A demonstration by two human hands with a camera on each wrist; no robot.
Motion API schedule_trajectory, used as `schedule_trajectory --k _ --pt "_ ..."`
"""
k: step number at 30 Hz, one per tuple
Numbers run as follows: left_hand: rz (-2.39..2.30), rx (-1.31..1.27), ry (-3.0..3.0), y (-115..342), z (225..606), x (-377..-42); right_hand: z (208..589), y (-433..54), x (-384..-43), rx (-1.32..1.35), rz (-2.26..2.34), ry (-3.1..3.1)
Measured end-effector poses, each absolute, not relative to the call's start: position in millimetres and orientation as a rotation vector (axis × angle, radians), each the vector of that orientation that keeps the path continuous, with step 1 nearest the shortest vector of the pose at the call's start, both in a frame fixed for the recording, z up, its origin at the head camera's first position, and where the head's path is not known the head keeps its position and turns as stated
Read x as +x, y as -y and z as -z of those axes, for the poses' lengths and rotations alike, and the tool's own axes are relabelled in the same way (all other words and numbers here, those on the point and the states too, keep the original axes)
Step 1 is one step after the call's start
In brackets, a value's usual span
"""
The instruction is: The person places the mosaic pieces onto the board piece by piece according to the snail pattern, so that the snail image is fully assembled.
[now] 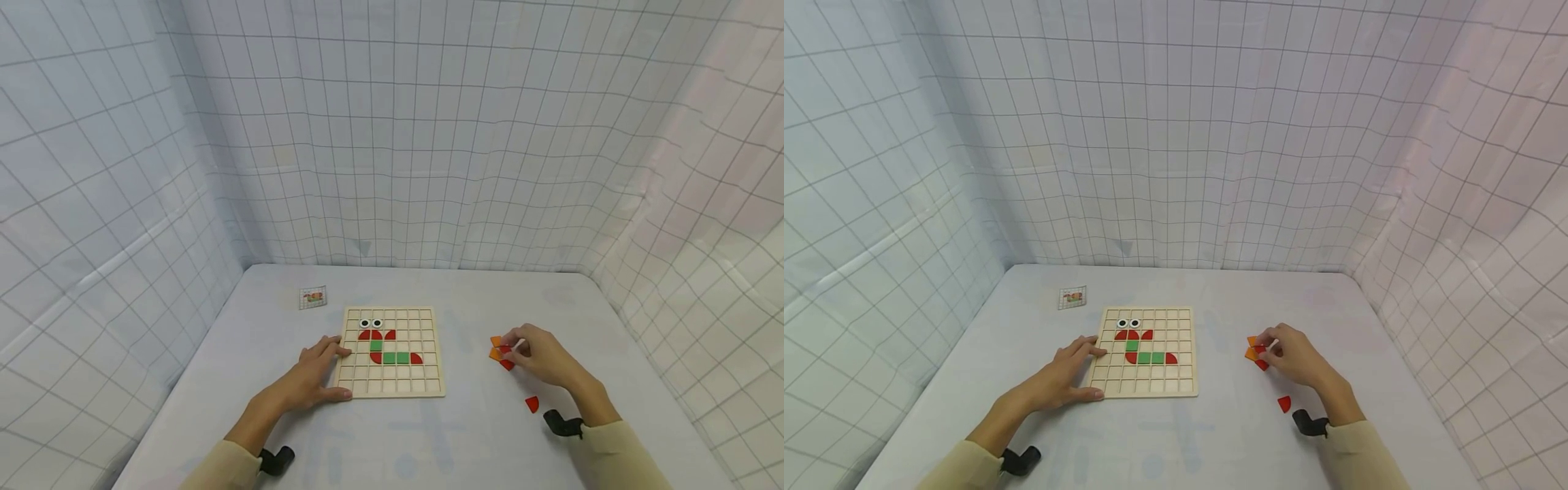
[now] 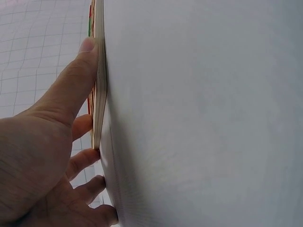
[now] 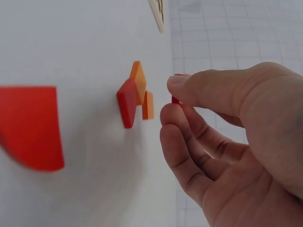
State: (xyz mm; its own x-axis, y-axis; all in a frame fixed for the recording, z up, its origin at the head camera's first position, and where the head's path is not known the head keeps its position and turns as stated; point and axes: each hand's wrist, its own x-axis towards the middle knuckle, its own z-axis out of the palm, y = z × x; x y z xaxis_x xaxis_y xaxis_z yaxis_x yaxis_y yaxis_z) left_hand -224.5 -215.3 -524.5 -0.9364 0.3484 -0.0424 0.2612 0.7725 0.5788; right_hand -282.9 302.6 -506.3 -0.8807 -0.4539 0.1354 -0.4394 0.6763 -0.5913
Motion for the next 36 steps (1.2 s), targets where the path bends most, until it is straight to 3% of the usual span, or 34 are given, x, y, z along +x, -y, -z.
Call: schedule_trajectory --k 36 --pt "-0.892 0.484 -2.808 215 526 -223 500 -178 -299 -1.047 0.983 -2.719"
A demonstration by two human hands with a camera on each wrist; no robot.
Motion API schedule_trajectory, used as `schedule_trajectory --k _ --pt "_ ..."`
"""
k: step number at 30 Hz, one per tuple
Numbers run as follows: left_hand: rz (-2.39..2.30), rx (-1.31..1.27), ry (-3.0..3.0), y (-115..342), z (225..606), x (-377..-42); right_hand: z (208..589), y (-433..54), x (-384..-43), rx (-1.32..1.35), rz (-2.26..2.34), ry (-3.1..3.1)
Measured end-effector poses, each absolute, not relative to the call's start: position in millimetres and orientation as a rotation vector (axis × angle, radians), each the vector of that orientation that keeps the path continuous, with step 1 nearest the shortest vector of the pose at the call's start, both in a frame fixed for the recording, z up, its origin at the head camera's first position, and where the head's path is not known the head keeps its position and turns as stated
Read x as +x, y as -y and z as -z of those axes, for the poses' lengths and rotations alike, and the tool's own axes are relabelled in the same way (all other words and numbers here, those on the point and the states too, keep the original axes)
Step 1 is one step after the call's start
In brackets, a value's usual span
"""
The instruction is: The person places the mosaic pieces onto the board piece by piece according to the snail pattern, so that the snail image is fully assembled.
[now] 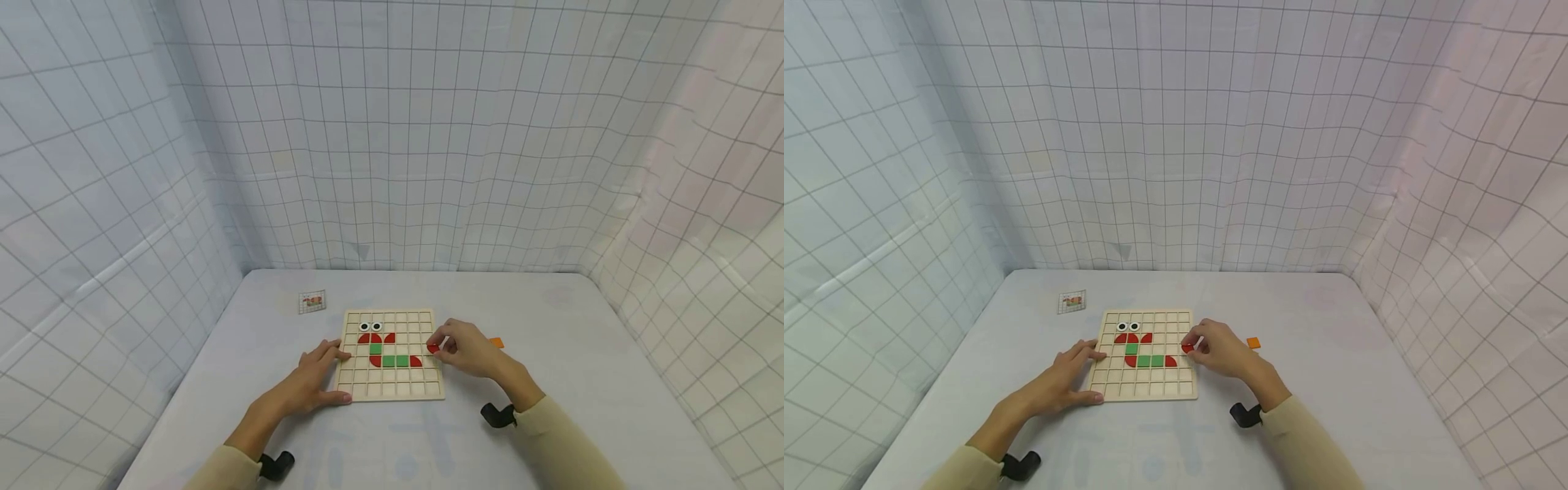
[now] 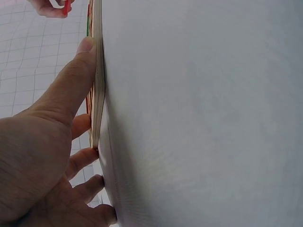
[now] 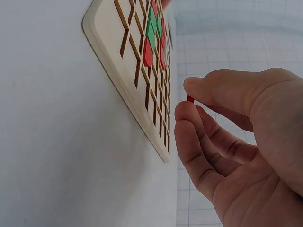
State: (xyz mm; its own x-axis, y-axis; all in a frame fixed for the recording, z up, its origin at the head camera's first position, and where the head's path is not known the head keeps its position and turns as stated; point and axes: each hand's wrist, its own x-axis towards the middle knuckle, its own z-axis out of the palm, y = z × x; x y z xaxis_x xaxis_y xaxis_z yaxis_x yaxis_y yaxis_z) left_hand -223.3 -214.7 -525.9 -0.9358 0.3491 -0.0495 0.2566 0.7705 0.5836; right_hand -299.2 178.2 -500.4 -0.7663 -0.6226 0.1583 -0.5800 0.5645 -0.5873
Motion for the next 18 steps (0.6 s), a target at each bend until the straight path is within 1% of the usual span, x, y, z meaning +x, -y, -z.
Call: schedule_trajectory --k 18 --pt "-0.905 0.497 -2.808 214 524 -221 506 -118 -304 -1.079 0.98 -2.673"
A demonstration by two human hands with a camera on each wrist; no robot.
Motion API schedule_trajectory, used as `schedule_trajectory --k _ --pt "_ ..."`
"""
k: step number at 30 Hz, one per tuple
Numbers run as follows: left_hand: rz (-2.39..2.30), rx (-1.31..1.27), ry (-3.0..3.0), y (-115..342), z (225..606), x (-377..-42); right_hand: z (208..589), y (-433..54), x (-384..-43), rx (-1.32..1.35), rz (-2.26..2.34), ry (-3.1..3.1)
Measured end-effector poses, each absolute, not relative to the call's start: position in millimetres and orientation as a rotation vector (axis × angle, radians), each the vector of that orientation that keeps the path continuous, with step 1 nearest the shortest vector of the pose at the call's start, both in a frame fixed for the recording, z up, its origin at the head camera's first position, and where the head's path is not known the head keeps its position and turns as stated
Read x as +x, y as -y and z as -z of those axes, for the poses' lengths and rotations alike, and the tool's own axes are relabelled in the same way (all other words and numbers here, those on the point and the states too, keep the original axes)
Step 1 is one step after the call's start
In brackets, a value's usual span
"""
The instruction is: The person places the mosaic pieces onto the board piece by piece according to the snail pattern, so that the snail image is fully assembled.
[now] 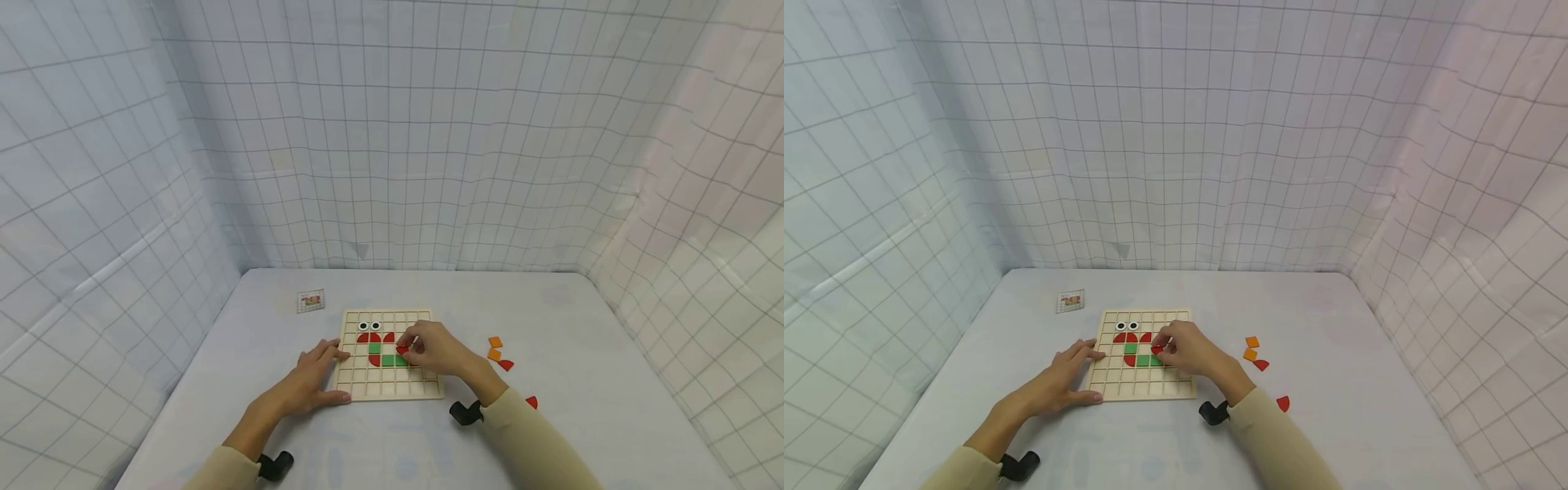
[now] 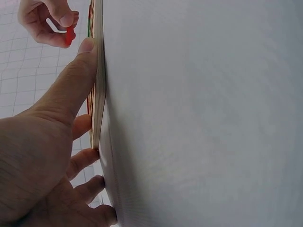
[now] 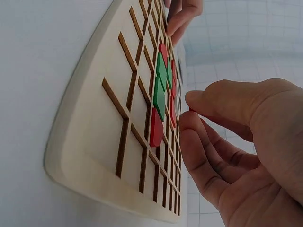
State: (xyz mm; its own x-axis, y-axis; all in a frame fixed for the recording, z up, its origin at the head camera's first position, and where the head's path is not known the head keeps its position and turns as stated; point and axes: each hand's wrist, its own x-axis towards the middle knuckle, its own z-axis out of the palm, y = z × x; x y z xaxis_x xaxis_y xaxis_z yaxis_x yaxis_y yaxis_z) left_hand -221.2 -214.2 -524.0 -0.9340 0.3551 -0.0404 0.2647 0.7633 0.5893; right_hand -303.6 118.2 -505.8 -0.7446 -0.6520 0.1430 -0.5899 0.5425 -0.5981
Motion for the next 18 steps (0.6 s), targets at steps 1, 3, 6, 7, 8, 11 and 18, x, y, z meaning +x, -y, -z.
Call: schedule_trajectory --k 1,3,6,7,8,11,18 --pt "-0.908 0.5 -2.807 214 524 -221 507 -115 -304 -1.085 0.979 -2.679" --pt "-0.91 0.504 -2.805 214 524 -221 508 -110 -305 -1.087 0.981 -2.688" --pt "-0.908 0.505 -2.804 214 525 -221 510 -103 -306 -1.065 0.98 -2.701" --pt "-0.907 0.505 -2.804 214 525 -221 510 -101 -306 -1.058 0.983 -2.702" --pt "-0.907 0.503 -2.803 214 525 -221 511 -99 -306 -1.052 0.982 -2.705" --pt "-0.914 0.496 -2.799 214 525 -221 512 -94 -306 -1.055 0.982 -2.714" --pt "-0.923 0.499 -2.795 214 524 -220 518 -88 -309 -1.084 0.948 -2.757"
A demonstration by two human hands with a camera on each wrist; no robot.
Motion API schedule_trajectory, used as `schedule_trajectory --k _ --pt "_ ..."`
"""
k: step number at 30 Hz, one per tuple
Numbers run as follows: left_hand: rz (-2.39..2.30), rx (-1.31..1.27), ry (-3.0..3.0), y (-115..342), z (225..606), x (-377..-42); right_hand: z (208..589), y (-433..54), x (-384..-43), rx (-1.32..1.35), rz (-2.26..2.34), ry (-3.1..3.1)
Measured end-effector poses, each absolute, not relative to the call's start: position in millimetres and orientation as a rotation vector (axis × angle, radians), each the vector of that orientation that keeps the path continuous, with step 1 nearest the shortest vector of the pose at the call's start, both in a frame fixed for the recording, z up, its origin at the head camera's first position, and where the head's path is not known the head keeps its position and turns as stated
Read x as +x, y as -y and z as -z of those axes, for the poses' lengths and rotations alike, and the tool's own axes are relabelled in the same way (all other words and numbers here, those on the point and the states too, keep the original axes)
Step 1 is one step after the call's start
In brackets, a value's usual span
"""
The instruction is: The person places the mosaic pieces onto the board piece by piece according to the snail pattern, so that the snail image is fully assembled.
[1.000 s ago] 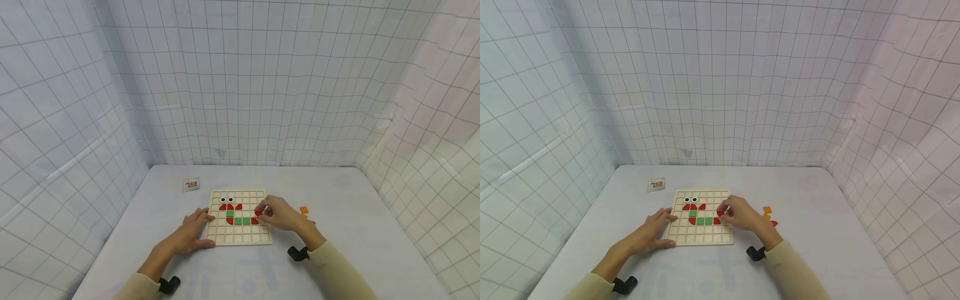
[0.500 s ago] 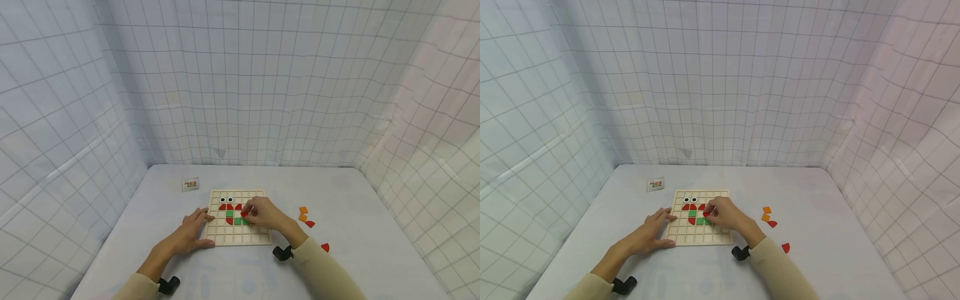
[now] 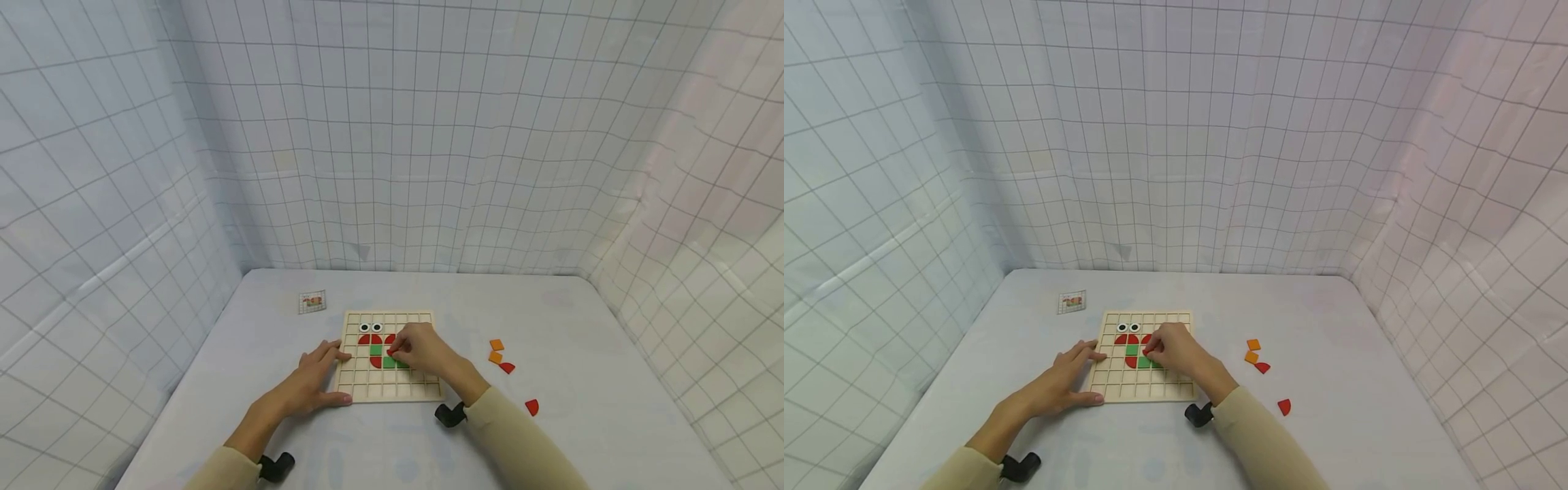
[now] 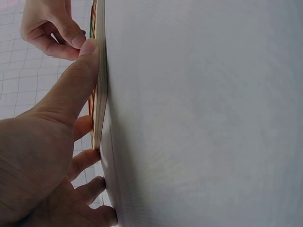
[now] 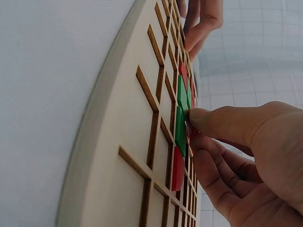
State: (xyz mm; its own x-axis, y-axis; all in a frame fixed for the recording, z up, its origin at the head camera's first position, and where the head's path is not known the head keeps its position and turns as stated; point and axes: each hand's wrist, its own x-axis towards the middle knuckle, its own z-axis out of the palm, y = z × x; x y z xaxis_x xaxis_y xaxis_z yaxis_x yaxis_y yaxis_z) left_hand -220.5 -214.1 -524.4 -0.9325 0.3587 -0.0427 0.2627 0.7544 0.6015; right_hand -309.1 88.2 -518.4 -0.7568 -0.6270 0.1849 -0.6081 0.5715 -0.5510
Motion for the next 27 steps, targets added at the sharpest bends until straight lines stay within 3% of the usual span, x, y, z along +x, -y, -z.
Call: schedule_trajectory --k 27 --pt "-0.943 0.51 -2.794 210.1 519.8 -218.0 516.2 -80.9 -305.1 -1.028 0.982 -2.752"
